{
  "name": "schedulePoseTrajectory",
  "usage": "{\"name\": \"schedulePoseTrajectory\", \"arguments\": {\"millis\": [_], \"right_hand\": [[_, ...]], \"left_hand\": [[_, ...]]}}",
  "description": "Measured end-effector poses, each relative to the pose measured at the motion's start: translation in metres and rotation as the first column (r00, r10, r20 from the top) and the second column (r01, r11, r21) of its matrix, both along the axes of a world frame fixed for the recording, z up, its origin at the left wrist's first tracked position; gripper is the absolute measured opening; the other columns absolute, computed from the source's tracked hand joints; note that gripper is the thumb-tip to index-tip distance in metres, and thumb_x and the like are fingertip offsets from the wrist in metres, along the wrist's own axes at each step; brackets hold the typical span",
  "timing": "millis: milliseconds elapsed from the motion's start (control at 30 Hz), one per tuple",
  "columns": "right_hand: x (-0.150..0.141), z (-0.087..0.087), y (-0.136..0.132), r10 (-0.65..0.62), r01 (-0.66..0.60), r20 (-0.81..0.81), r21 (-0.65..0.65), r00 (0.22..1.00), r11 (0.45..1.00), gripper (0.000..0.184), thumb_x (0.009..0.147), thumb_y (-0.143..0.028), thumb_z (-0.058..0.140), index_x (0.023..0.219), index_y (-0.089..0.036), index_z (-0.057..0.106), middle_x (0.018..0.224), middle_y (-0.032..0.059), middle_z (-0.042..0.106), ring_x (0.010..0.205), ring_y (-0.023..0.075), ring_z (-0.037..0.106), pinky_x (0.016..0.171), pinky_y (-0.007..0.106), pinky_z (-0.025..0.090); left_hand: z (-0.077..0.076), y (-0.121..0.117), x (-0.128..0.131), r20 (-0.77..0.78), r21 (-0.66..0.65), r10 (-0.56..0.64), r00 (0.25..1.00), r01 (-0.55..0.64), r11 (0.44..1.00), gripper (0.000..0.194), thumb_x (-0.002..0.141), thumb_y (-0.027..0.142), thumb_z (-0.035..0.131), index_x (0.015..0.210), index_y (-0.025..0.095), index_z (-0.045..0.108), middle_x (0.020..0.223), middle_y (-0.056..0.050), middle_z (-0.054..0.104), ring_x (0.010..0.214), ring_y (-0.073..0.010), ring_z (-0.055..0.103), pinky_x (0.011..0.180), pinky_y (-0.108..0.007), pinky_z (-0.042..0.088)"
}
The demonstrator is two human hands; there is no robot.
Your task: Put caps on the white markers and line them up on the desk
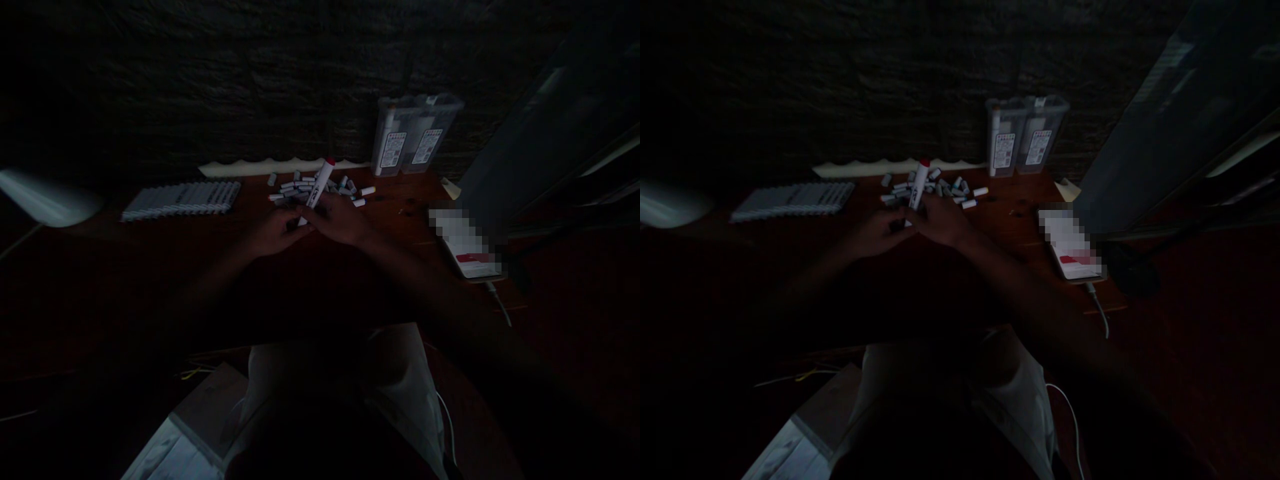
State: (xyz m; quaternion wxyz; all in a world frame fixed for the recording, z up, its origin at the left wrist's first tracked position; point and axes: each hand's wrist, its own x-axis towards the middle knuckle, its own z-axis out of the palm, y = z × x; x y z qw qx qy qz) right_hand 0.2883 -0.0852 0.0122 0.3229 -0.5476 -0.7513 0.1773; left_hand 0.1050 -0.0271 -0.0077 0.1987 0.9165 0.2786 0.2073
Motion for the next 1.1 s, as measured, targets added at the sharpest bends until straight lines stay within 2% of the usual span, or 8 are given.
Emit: {"name": "schedulePoseTrajectory", "arguments": {"millis": [133,333,500,833,1100], "right_hand": [[0.0003,-0.0027,0.0023,0.006,-0.006,-0.001,0.008,1.000,1.000,0.035,0.098,-0.044,0.051,0.108,-0.017,0.069,0.099,0.0077,0.071,0.091,0.0198,0.065,0.084,0.033,0.047],[0.0010,-0.0024,0.0023,0.013,-0.013,0.005,0.003,1.000,1.000,0.035,0.098,-0.046,0.050,0.104,-0.017,0.069,0.096,0.0070,0.070,0.089,0.0200,0.064,0.082,0.034,0.047],[0.0012,-0.0026,0.0020,0.014,-0.014,0.030,0.011,0.999,1.000,0.030,0.097,-0.041,0.052,0.103,-0.017,0.068,0.096,0.0071,0.070,0.090,0.0207,0.064,0.084,0.035,0.047],[0.0013,-0.0040,0.0027,0.051,-0.052,0.030,0.009,0.998,0.999,0.031,0.096,-0.045,0.054,0.108,-0.019,0.065,0.105,0.0081,0.069,0.101,0.0238,0.064,0.091,0.039,0.047],[0.0012,-0.0062,0.0020,0.045,-0.046,0.072,0.011,0.996,0.999,0.029,0.096,-0.040,0.055,0.112,-0.018,0.062,0.104,0.0092,0.068,0.100,0.0255,0.065,0.091,0.041,0.048]], "left_hand": [[-0.0011,0.0010,0.0001,-0.010,0.005,0.001,1.000,-0.001,1.000,0.027,0.089,0.038,0.057,0.094,0.015,0.068,0.073,-0.002,0.064,0.062,-0.0133,0.054,0.059,-0.025,0.043],[-0.0004,0.0009,0.0006,-0.001,0.001,-0.019,1.000,0.019,1.000,0.027,0.089,0.038,0.057,0.097,0.015,0.068,0.081,-0.003,0.067,0.068,-0.0140,0.057,0.063,-0.026,0.045],[0.0017,0.0004,0.0006,-0.017,0.019,-0.018,1.000,0.018,1.000,0.024,0.088,0.036,0.058,0.096,0.016,0.069,0.081,-0.003,0.066,0.069,-0.0144,0.057,0.064,-0.026,0.045],[-0.0010,0.0015,0.0004,0.002,0.002,-0.008,1.000,0.008,1.000,0.023,0.087,0.037,0.059,0.092,0.016,0.069,0.082,-0.003,0.068,0.071,-0.0152,0.058,0.066,-0.028,0.047],[-0.0014,0.0029,0.0002,-0.015,-0.008,-0.005,1.000,0.005,1.000,0.023,0.086,0.035,0.059,0.084,0.014,0.066,0.077,-0.003,0.065,0.068,-0.0146,0.057,0.064,-0.027,0.046]]}}
